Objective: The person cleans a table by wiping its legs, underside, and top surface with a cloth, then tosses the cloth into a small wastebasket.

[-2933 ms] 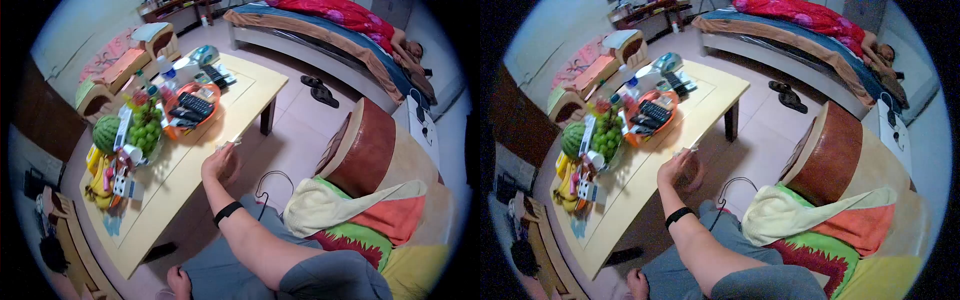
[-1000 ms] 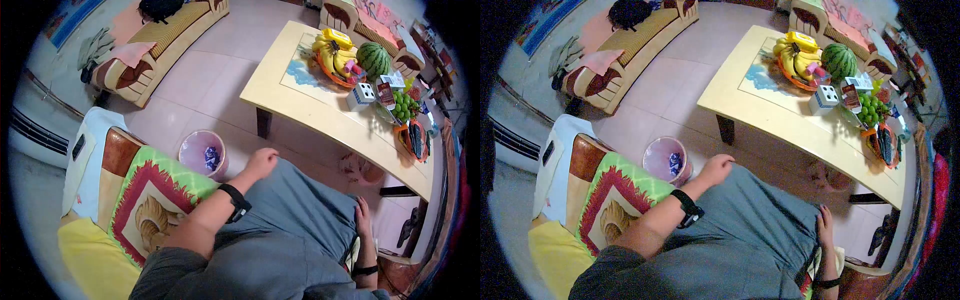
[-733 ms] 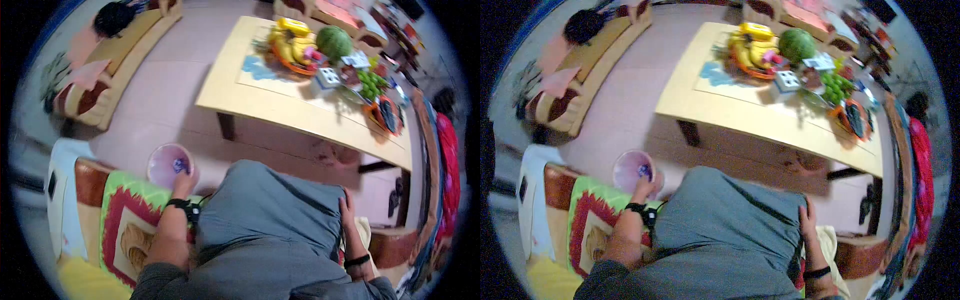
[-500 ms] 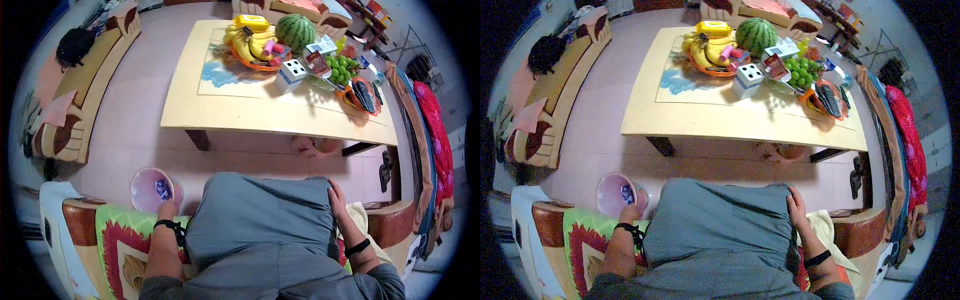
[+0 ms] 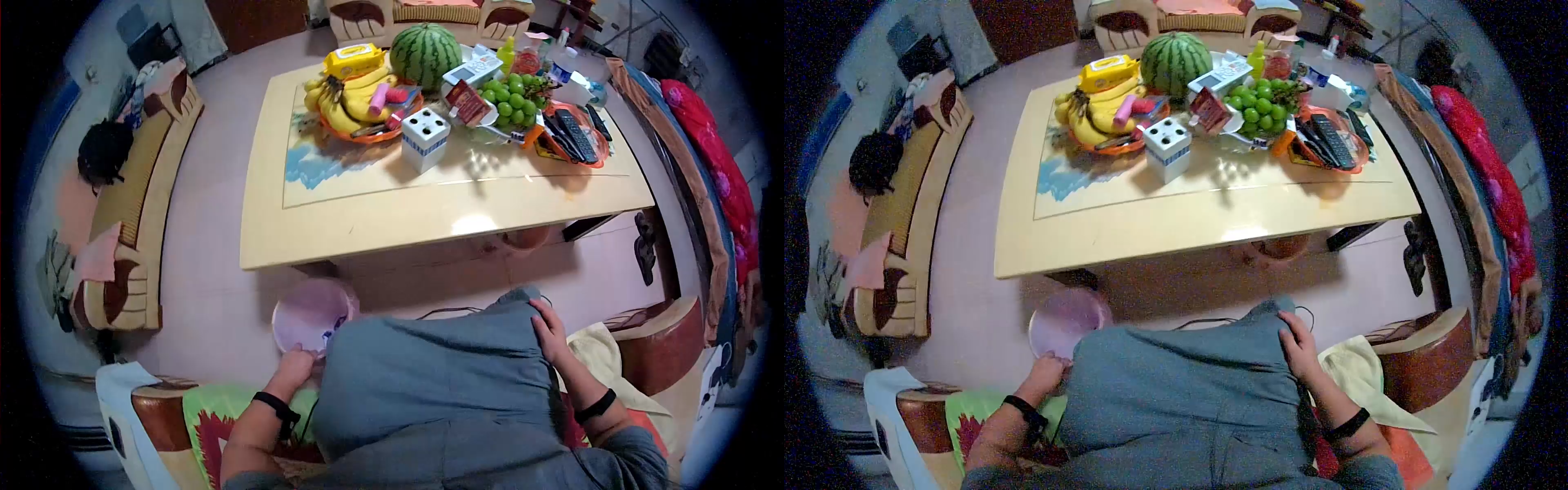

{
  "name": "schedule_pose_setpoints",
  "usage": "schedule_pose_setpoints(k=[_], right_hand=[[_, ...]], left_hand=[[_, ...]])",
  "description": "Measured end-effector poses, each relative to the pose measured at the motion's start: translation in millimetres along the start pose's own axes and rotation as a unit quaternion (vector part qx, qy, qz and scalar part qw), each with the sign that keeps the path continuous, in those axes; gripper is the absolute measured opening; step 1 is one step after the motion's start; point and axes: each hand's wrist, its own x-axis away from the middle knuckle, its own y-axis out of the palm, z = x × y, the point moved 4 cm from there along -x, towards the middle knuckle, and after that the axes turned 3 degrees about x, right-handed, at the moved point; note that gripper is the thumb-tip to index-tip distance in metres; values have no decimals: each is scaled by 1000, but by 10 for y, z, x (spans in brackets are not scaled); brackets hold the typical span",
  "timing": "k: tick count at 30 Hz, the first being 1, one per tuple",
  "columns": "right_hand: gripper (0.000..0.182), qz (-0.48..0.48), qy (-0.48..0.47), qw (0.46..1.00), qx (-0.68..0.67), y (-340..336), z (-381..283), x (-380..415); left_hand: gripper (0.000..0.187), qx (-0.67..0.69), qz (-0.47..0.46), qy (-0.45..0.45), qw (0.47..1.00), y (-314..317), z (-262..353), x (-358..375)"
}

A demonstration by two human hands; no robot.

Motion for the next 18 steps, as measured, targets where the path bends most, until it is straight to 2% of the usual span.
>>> schedule_pose_setpoints(k=[3,6,9,13,15,16,18], right_hand=[[34,13,2,1000,-29,-35,37,24],[34,11,10,998,-66,-79,86,32],[34,8,19,996,-82,-87,157,10],[34,4,14,998,-68,-100,102,-28],[34,4,1,999,-46,-101,91,-37],[34,6,0,999,-49,-105,82,-41],[34,13,-1,999,-46,-109,63,-25]], left_hand=[[23,-21,-81,18,996,-178,50,-324],[25,-11,-108,-18,994,291,-43,-585],[28,37,-97,-1,995,-188,328,-723],[31,33,-117,-6,993,-631,533,-853],[29,29,-63,88,994,-788,608,-820],[29,25,-64,88,994,-840,641,-796],[24,23,-43,30,998,-931,689,-792]])
